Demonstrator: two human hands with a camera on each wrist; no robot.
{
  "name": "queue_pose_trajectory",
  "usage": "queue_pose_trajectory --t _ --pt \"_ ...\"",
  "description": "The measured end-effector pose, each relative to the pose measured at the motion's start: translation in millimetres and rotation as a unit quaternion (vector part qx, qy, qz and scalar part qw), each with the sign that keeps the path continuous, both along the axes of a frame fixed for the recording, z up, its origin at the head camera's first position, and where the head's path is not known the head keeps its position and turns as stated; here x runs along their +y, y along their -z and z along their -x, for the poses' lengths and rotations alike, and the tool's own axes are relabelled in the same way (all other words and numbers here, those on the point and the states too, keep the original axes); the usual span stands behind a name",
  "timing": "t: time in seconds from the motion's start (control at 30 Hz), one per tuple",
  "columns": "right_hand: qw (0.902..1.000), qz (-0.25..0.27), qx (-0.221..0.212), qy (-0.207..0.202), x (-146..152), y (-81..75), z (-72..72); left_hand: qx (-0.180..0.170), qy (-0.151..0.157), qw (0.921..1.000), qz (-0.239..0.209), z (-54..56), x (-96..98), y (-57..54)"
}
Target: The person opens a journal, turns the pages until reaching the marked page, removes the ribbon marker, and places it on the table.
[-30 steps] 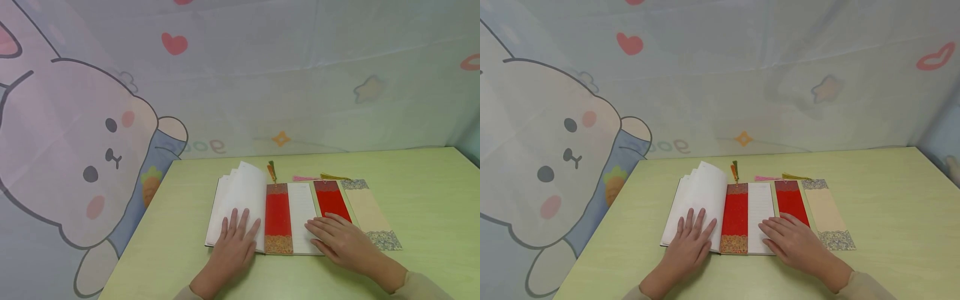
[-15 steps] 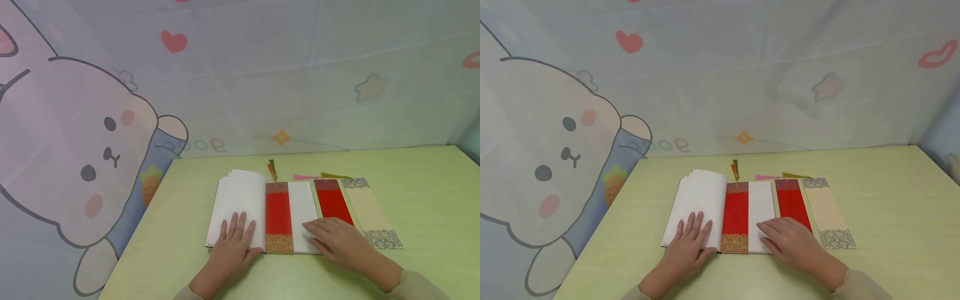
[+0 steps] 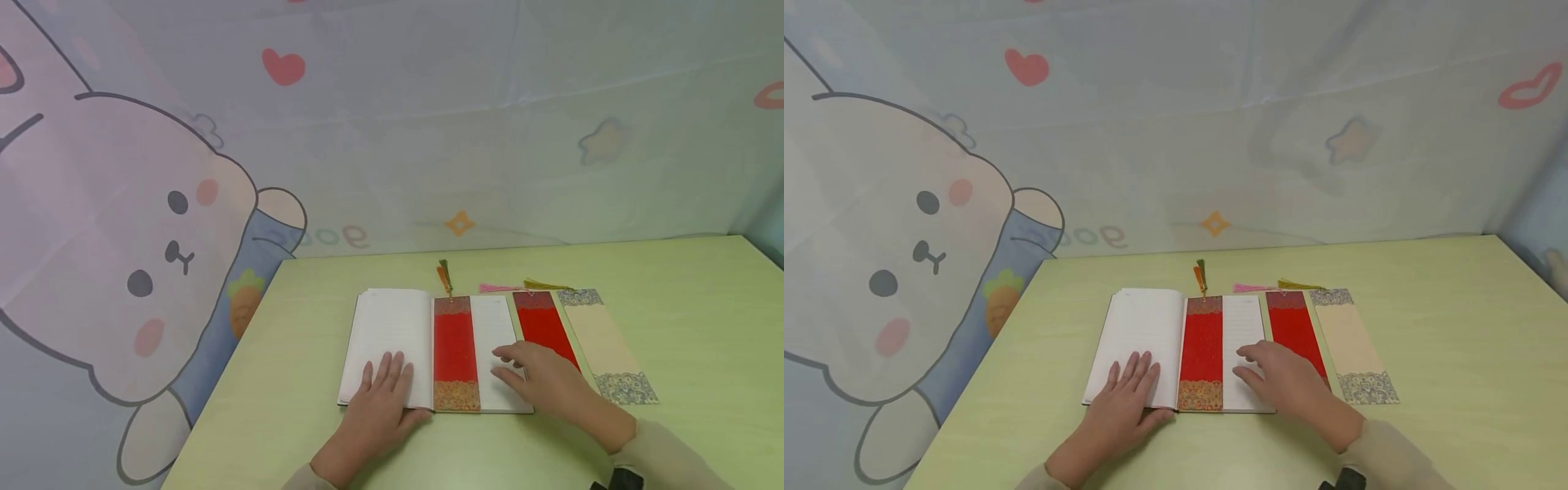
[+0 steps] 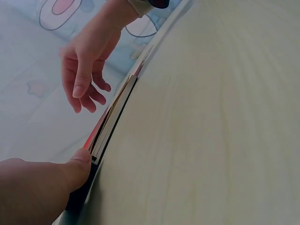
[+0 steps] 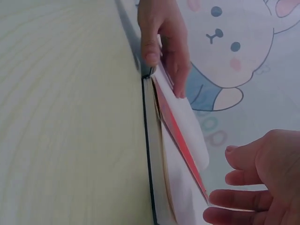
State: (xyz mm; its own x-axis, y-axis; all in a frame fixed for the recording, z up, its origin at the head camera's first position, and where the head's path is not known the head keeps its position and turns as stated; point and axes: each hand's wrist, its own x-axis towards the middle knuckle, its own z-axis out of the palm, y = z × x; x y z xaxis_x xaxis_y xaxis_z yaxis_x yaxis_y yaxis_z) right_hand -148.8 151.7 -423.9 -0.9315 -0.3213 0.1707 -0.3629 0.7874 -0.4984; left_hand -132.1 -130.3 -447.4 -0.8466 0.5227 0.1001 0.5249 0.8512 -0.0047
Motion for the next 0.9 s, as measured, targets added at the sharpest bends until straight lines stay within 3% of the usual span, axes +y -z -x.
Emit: queue_pose_trajectory --t 0.1,0.23,0.53,0.6,0.77,0.9 --pt "0.9961 0.064 -0.060 0.008 -1.9 -2.3 6.5 -0.028 -0.011 0.9995 0.005 0.4 0.3 0.4" --pt "0.9835 0.131 -0.122 0.024 -4.6 -4.7 15.2 -0.062 -0.030 0.9976 0.007 1.2 1.1 1.9" --pt "0.9419 0.227 -0.235 0.076 -8.8 -5.2 30.1 -0.082 -0.044 0.9955 -0.017 0.0 2.4 2.2" --pt "0.9246 0.259 -0.269 0.077 -8.8 -5.1 32.2 -0.080 -0.042 0.9958 -0.015 -0.2 2.4 2.5" --pt "0.8665 0.336 -0.358 0.091 -8.6 -5.4 38.2 -0.080 -0.042 0.9958 -0.016 0.2 2.6 2.8" --pt "0.8516 0.346 -0.382 0.096 -9.0 -3.4 43.2 -0.094 -0.049 0.9942 -0.019 1.0 3.0 2.3"
